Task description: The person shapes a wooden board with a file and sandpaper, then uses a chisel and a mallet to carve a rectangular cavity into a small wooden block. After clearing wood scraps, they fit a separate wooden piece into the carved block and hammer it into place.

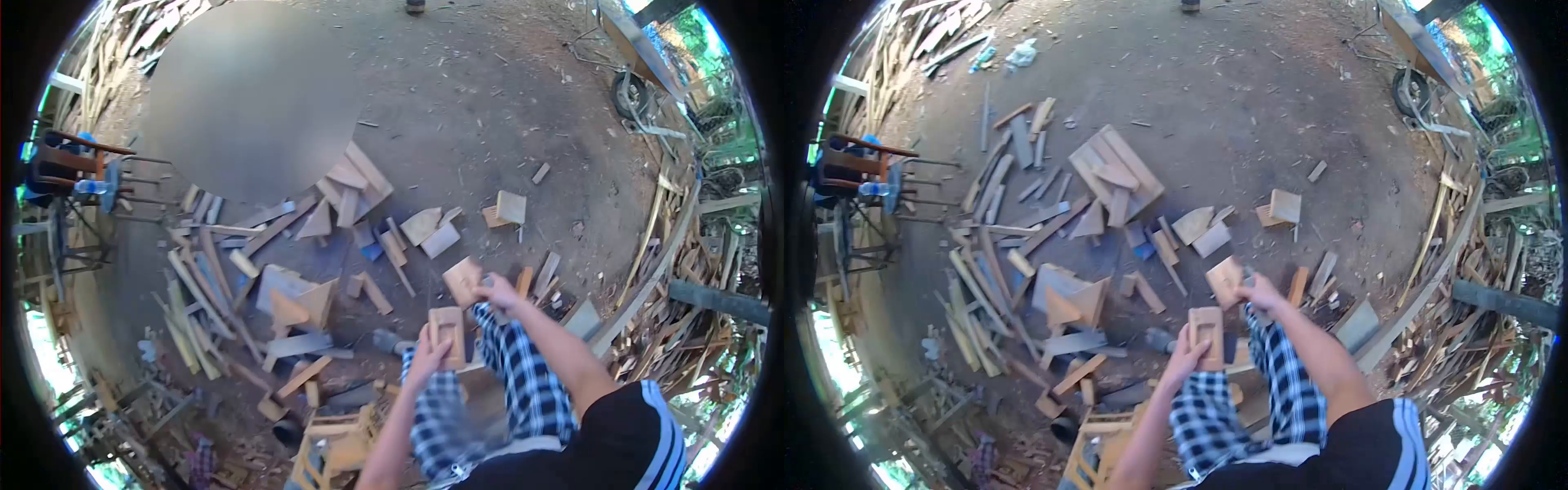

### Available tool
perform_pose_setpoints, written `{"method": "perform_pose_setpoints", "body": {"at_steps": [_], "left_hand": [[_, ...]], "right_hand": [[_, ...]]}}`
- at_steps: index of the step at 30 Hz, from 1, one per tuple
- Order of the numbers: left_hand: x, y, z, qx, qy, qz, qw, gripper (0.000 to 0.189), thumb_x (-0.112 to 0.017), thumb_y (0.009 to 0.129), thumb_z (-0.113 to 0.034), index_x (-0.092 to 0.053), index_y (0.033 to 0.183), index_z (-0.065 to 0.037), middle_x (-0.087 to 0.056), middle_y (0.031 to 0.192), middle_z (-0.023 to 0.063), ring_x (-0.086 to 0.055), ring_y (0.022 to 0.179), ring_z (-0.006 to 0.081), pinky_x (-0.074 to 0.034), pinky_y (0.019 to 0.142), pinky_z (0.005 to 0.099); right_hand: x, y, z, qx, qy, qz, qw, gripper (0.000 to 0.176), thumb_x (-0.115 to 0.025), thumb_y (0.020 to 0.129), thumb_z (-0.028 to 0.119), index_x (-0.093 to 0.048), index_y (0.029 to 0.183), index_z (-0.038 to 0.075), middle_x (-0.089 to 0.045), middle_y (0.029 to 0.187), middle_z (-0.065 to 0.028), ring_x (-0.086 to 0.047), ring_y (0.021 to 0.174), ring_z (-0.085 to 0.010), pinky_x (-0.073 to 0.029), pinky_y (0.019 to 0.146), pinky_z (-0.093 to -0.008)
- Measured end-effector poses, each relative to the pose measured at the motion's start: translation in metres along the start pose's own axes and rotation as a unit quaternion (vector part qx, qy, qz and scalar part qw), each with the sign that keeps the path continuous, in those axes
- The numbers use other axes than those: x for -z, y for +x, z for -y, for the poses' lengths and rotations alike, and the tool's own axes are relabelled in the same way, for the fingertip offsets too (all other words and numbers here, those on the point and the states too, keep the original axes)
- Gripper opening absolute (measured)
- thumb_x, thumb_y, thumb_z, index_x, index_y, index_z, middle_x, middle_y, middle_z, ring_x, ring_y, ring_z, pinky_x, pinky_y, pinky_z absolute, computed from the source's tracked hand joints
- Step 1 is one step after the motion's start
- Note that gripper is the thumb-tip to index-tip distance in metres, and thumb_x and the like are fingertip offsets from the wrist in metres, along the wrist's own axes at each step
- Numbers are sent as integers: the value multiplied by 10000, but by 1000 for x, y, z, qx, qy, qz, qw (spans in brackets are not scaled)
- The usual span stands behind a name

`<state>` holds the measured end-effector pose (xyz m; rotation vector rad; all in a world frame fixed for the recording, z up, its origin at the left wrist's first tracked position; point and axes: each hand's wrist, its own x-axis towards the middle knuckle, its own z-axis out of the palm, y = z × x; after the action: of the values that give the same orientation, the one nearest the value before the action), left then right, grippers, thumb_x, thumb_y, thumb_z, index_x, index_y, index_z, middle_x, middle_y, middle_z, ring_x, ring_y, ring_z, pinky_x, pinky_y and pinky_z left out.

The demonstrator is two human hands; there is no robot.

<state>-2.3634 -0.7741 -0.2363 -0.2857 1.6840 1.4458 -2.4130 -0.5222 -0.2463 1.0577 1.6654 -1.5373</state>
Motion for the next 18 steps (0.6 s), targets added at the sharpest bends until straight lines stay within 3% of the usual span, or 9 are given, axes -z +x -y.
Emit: {"method": "perform_pose_setpoints", "body": {"at_steps": [4, 6, 7, 9, 11, 12, 14, 16, 18], "left_hand": [[28, 55, 30, 138, -43, -30, 989, 746, -683, 848, -227, -258, 1412, 15, -518, 1256, 207, -563, 1110, 266, -493, 896, 348], [31, 110, 128, 102, -91, -93, 986, 689, -663, 854, -216, -288, 1392, -3, -548, 1227, 201, -586, 1081, 297, -474, 932, 370], [35, 129, 127, 121, -42, -115, 985, 695, -650, 867, -253, -280, 1404, -15, -527, 1261, 205, -557, 1131, 303, -457, 953, 377], [39, 173, 136, 116, -70, -103, 985, 740, -650, 872, -264, -242, 1441, -24, -487, 1314, 216, -522, 1186, 298, -432, 981, 380], [31, 219, 155, 32, -85, -131, 987, 747, -648, 882, -236, -219, 1455, -23, -474, 1323, 212, -499, 1203, 289, -402, 1013, 370], [30, 234, 142, -11, -130, -129, 983, 756, -644, 886, -237, -206, 1464, -23, -453, 1343, 219, -487, 1215, 294, -391, 1024, 370], [21, 274, 140, -51, -155, -132, 978, 760, -639, 890, -243, -198, 1469, -23, -438, 1349, 228, -477, 1222, 306, -382, 1032, 374], [11, 308, 164, -81, -179, -132, 972, 764, -634, 894, -248, -191, 1474, -23, -423, 1355, 237, -466, 1229, 318, -373, 1039, 378], [14, 339, 183, -13, -4, -159, 987, 776, -628, 900, -277, -176, 1480, -25, -407, 1351, 249, -453, 1233, 339, -354, 1052, 391]], "right_hand": [[-7, 90, -29, -1, -196, -8, 980, 546, -722, 741, 236, -530, 1207, 27, -649, 1041, -135, -640, 875, -223, -530, 694, -353], [4, 156, -46, 59, -316, 47, 946, 532, -715, 697, 244, -550, 1165, 54, -648, 1054, -167, -636, 946, -272, -504, 821, -394], [6, 191, -64, 16, -411, 4, 911, 531, -643, 727, 236, -535, 1204, 27, -618, 1138, -217, -594, 1082, -364, -486, 900, -440], [6, 226, -61, -3, -436, -34, 899, 559, -669, 723, 255, -524, 1222, 50, -578, 1212, -218, -563, 1141, -352, -456, 959, -440], [19, 273, -80, 54, -334, 52, 940, 602, -706, 727, 256, -504, 1272, 98, -621, 1045, -103, -620, 907, -222, -532, 721, -366], [18, 282, -78, 50, -340, 50, 938, 602, -706, 727, 256, -504, 1272, 98, -621, 1045, -103, -620, 907, -222, -532, 721, -366], [16, 285, -50, -50, -109, 169, 978, 650, -672, 833, 261, -390, 1411, 165, -554, 1055, -35, -583, 843, -145, -527, 612, -295], [26, 298, -55, -58, -132, 130, 981, 622, -635, 869, 238, -363, 1422, 163, -556, 1047, -44, -584, 888, -146, -527, 580, -286], [33, 316, -73, -58, -150, 98, 982, 594, -598, 904, 215, -335, 1433, 160, -557, 1038, -53, -584, 934, -147, -527, 549, -277]]}}
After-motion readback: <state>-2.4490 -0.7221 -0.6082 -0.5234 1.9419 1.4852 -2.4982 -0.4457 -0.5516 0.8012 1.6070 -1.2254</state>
